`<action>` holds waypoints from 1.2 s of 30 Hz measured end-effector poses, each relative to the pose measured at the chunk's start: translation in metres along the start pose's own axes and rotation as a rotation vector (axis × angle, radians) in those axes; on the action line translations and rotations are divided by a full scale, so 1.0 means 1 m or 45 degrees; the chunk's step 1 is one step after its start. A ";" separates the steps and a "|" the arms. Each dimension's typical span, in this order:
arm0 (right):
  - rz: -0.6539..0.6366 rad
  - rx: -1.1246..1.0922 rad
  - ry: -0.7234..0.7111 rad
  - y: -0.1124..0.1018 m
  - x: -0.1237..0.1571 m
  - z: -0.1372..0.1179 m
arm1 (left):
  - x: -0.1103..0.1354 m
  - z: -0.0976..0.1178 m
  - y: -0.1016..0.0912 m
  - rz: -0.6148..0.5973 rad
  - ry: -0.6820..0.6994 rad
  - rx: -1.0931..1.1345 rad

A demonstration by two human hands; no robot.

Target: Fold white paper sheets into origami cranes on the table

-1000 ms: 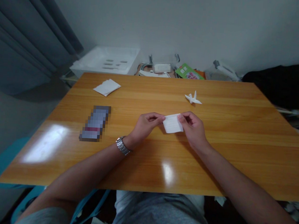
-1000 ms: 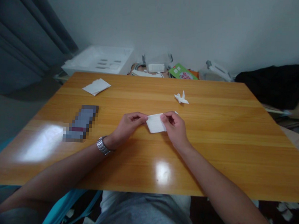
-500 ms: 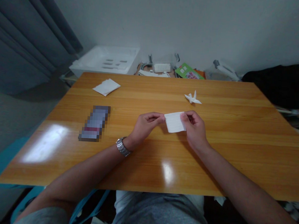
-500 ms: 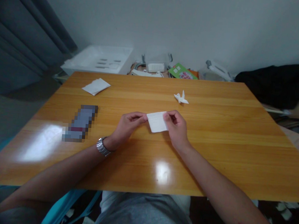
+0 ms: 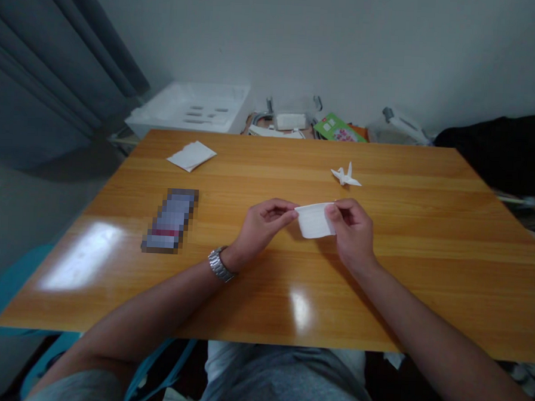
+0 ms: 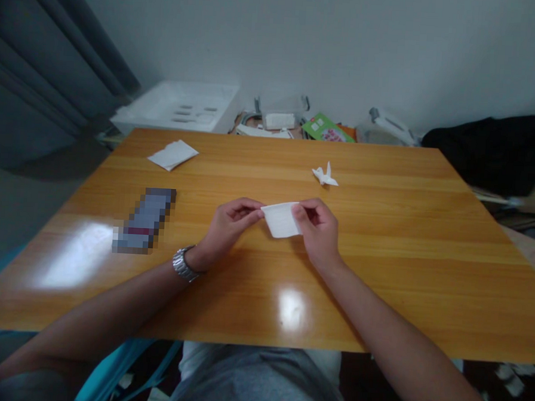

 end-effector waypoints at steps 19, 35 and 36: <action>-0.104 -0.044 -0.011 0.006 0.001 -0.007 | -0.004 -0.004 -0.005 0.061 0.104 -0.023; -0.415 -0.112 0.149 0.014 0.006 0.008 | -0.006 -0.004 -0.012 0.117 0.191 -0.521; -0.448 -0.109 0.148 0.014 0.006 0.008 | -0.006 -0.003 -0.012 0.090 0.200 -0.563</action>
Point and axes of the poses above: each hand's wrist, its own x-axis away from the middle knuckle, its own y-axis out of the palm, z = x × y, the point moved 2 cm from there along -x, towards the middle knuckle, and after that the axes turned 13 degrees about -y, right-handed, at the moved point
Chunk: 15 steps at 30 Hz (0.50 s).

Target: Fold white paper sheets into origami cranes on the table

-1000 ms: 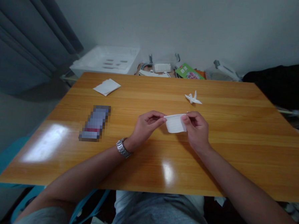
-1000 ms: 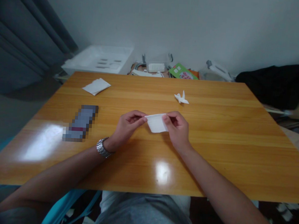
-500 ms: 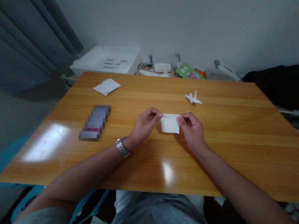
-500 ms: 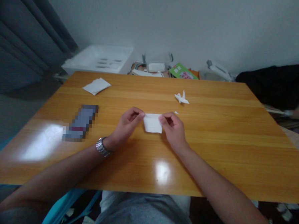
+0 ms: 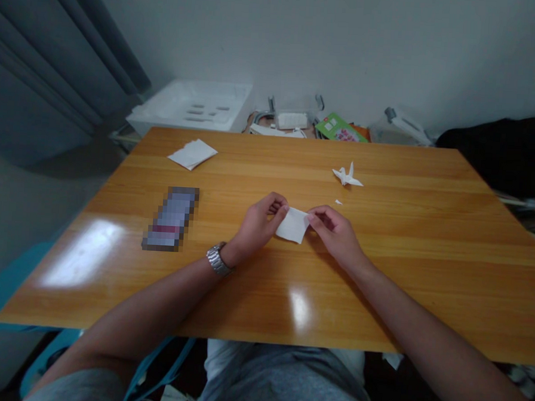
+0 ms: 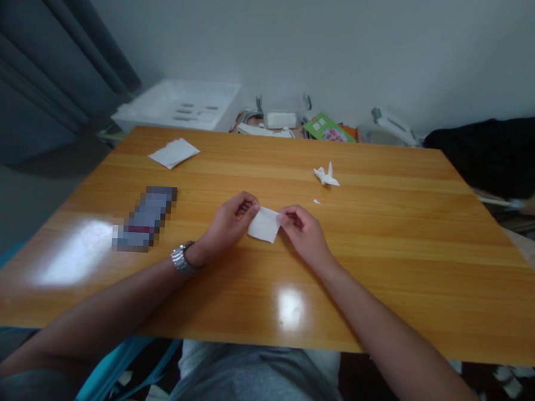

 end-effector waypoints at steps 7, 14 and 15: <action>-0.252 0.173 0.033 0.003 0.004 -0.002 | 0.002 0.004 0.000 -0.187 0.037 -0.094; -0.185 0.184 0.033 0.000 0.003 -0.002 | -0.003 -0.006 0.006 -0.210 -0.117 0.187; -0.175 0.181 0.037 -0.001 0.002 -0.002 | -0.003 -0.007 0.006 -0.220 -0.123 0.218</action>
Point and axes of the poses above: each hand's wrist, its own x-axis away from the middle knuckle, its own y-axis out of the palm, z = x × y, the point moved 2 cm from there along -x, towards the middle knuckle, and after that the axes turned 13 degrees about -y, right-handed, at the moved point
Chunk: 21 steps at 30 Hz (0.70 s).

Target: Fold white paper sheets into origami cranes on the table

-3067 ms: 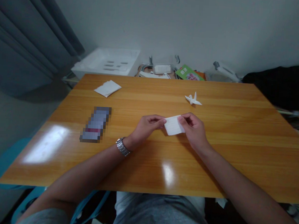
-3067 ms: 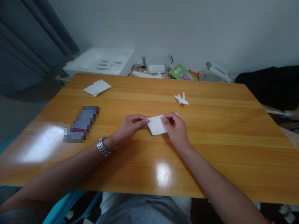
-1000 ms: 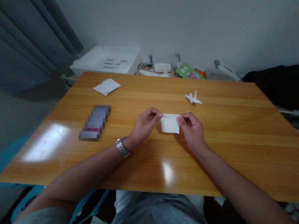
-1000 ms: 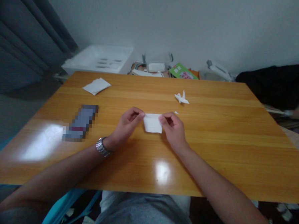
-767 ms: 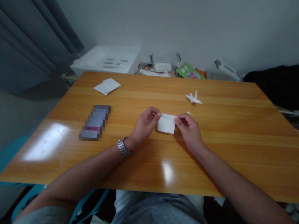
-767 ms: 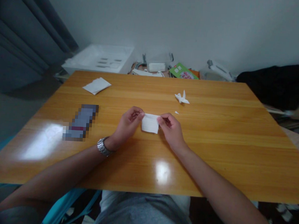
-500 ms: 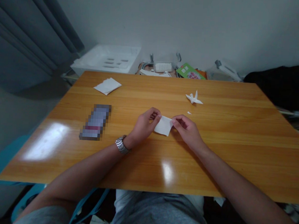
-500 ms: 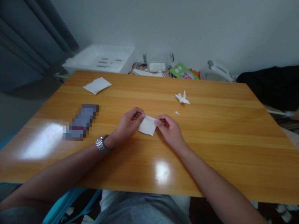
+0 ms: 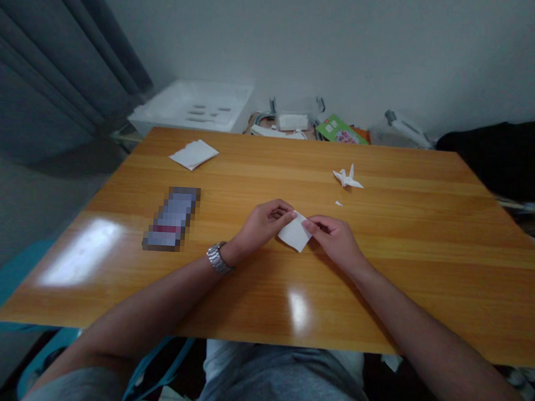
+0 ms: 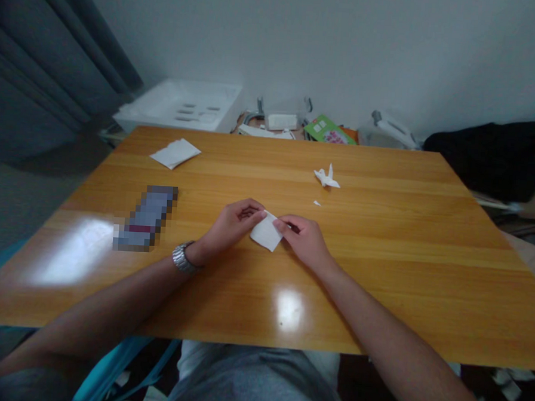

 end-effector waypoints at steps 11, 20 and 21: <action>-0.042 0.002 -0.024 0.001 0.001 -0.002 | 0.004 0.007 -0.005 0.041 0.056 -0.159; -0.092 0.167 -0.036 -0.006 0.000 -0.006 | 0.004 0.006 -0.003 0.104 -0.050 -0.106; -0.095 0.178 -0.042 -0.007 0.000 -0.006 | 0.003 0.005 -0.003 0.099 -0.058 -0.092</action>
Point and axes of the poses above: each hand's wrist, its own x-axis away from the middle knuckle, its own y-axis out of the palm, z = x × y, the point moved 2 cm from there along -x, towards the middle knuckle, and after that the axes turned 13 degrees about -y, right-handed, at the moved point
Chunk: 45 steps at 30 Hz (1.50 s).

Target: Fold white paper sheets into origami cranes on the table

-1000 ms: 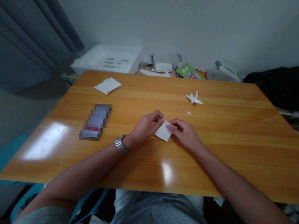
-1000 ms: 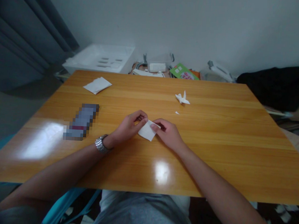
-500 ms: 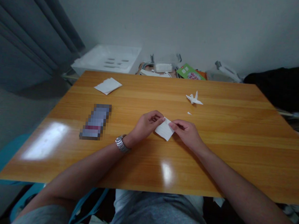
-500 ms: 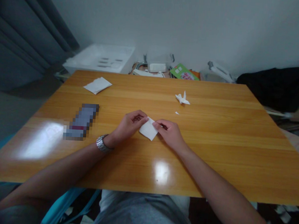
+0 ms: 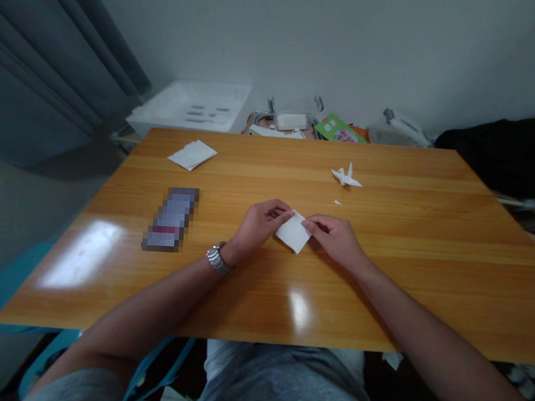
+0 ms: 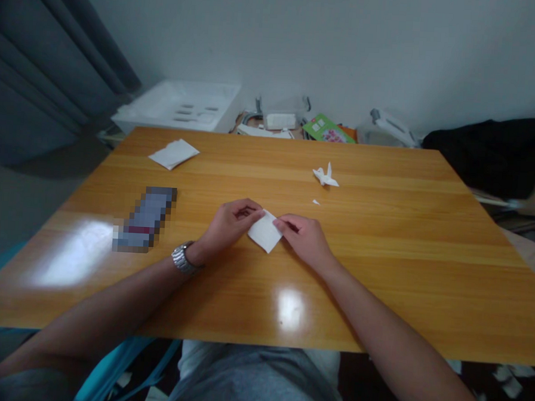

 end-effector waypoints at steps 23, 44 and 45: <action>0.098 -0.057 0.008 -0.014 -0.004 0.006 | -0.004 -0.004 -0.003 -0.159 0.010 -0.073; 0.171 -0.069 0.029 -0.020 -0.007 0.005 | 0.001 0.001 -0.003 -0.209 0.038 -0.152; 0.169 -0.075 0.029 -0.020 -0.007 0.005 | 0.001 0.000 -0.003 -0.213 0.045 -0.154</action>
Point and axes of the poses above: each hand's wrist, its own x-axis away from the middle knuckle, its own y-axis out of the palm, z = x × y, the point moved 2 cm from there along -x, towards the middle knuckle, and after that the axes turned 13 degrees about -y, right-handed, at the moved point
